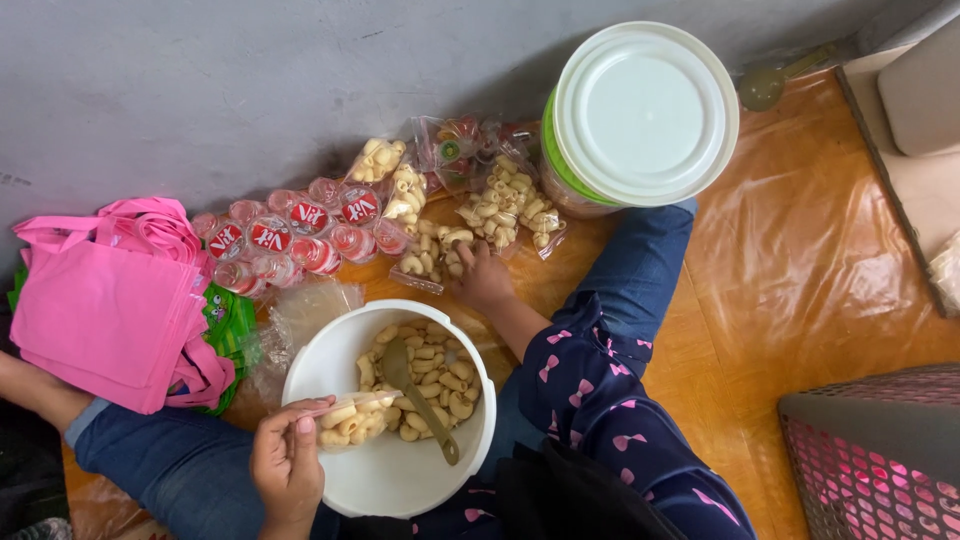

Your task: A person sitting on the floor is packaging snacks by transferring them from a large white bowl into small clear plastic bags, occasionally using a spoon.

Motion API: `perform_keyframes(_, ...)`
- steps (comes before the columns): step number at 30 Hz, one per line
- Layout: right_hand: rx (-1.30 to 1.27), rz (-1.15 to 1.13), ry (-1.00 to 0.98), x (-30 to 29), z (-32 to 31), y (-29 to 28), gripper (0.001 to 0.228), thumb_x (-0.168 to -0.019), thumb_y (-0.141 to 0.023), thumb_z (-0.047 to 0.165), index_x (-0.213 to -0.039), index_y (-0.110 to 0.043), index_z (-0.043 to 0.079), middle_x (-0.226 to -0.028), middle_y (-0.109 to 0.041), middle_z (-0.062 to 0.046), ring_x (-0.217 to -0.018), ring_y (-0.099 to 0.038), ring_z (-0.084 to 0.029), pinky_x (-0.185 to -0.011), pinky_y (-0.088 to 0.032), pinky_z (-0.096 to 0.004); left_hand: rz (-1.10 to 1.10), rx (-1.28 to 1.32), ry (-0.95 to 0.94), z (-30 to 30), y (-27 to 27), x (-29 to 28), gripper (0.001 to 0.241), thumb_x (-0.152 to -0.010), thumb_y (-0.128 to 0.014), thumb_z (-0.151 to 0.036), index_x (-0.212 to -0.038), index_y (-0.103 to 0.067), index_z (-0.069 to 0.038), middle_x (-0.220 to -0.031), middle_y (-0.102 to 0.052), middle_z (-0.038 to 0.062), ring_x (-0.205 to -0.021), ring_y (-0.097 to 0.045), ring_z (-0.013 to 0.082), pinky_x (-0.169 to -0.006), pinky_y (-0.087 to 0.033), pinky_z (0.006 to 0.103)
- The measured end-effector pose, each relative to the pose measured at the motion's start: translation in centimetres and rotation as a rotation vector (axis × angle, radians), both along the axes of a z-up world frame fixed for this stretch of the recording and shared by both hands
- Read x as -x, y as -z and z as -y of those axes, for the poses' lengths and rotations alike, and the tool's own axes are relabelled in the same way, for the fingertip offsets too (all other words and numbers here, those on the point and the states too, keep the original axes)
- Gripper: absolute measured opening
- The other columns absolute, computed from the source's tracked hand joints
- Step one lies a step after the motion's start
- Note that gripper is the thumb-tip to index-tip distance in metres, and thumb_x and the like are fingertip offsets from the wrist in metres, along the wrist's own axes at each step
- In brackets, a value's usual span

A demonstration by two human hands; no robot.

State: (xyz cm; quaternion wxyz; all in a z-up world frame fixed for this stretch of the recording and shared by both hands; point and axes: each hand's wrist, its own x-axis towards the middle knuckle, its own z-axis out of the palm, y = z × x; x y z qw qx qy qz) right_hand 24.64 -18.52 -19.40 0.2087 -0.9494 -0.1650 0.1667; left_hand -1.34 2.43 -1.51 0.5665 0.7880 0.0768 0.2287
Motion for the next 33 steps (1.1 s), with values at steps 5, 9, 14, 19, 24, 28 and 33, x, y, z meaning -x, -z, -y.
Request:
perform_keyframes(5, -0.377, -0.168, 0.233, 0.3, 0.5, -0.7, 0.077, -0.086, -0.055, 0.04, -0.149, -0.029, 0.005, -0.103, -0.058, -0.021, -0.077, -0.063, -0.032, -0.057, -0.05, -0.043, -0.006, -0.032, 0.006, 0.5, -0.3, -0.1, 0.01, -0.105, -0.05, -0.007, -0.103, -0.055, 0.001, -0.098, -0.071, 0.019, -0.099, -0.075, 0.0302, -0.097, -0.061, 0.0385)
perform_keyframes(9, -0.947, 0.092, 0.255, -0.2, 1.1, -1.8, 0.05, -0.084, -0.047, 0.021, -0.131, -0.049, 0.003, -0.118, -0.066, -0.019, -0.105, -0.065, -0.034, -0.085, -0.053, -0.045, -0.007, -0.027, -0.006, 0.2, -0.2, 0.0, 0.01, -0.105, -0.05, -0.007, -0.103, -0.055, 0.002, -0.099, -0.071, 0.019, -0.099, -0.075, 0.0302, -0.097, -0.061, 0.0388)
perform_keyframes(14, -0.649, 0.655, 0.204, -5.5, 2.9, -3.4, 0.04, -0.093, -0.068, 0.016, -0.131, -0.056, 0.01, -0.126, -0.054, -0.018, -0.091, -0.058, -0.031, -0.069, -0.05, -0.043, 0.009, -0.013, 0.01, 0.3, -0.1, -0.2, 0.01, -0.104, -0.05, -0.007, -0.102, -0.056, 0.001, -0.098, -0.071, 0.019, -0.098, -0.075, 0.03, -0.097, -0.061, 0.0385)
perform_keyframes(19, 0.049, 0.431, 0.054, -10.4, 4.4, -4.6, 0.057, -0.097, -0.049, 0.013, -0.152, -0.047, 0.029, -0.16, -0.04, -0.01, -0.147, -0.028, -0.047, -0.102, -0.041, -0.067, 0.012, 0.001, 0.025, 0.7, 0.0, -0.3, 0.008, -0.103, -0.051, -0.006, -0.103, -0.056, 0.0, -0.1, -0.072, 0.019, -0.1, -0.076, 0.0295, -0.098, -0.062, 0.039)
perform_keyframes(24, -0.609, 0.015, 0.059, -4.8, 3.7, -15.0, 0.063, -0.093, -0.069, 0.039, -0.146, -0.05, 0.012, -0.153, -0.048, -0.017, -0.13, -0.057, -0.034, -0.106, -0.05, -0.048, 0.009, -0.003, 0.019, 0.2, 0.1, -0.1, 0.009, -0.104, -0.05, -0.007, -0.104, -0.056, -0.001, -0.102, -0.072, 0.018, -0.102, -0.075, 0.0294, -0.099, -0.061, 0.0389)
perform_keyframes(28, -0.932, -0.18, -0.407, 4.2, 3.2, -21.3, 0.061, -0.091, -0.065, 0.05, -0.137, -0.057, 0.01, -0.123, -0.065, -0.012, -0.106, -0.068, -0.023, -0.088, -0.06, -0.036, 0.021, 0.007, 0.032, 0.3, -0.1, -0.2, 0.008, -0.103, -0.051, -0.005, -0.102, -0.057, -0.001, -0.102, -0.072, 0.018, -0.103, -0.075, 0.0302, -0.098, -0.063, 0.0391)
perform_keyframes(33, -0.638, 0.2, -0.721, 11.9, 0.6, -21.4, 0.037, -0.099, -0.059, 0.05, -0.12, -0.073, 0.024, -0.112, -0.076, 0.003, -0.098, -0.072, -0.02, -0.088, -0.036, -0.042, 0.075, 0.001, 0.05, 0.0, 0.3, 0.4, 0.008, -0.104, -0.049, -0.005, -0.102, -0.056, 0.0, -0.101, -0.071, 0.017, -0.101, -0.076, 0.0306, -0.095, -0.063, 0.0376)
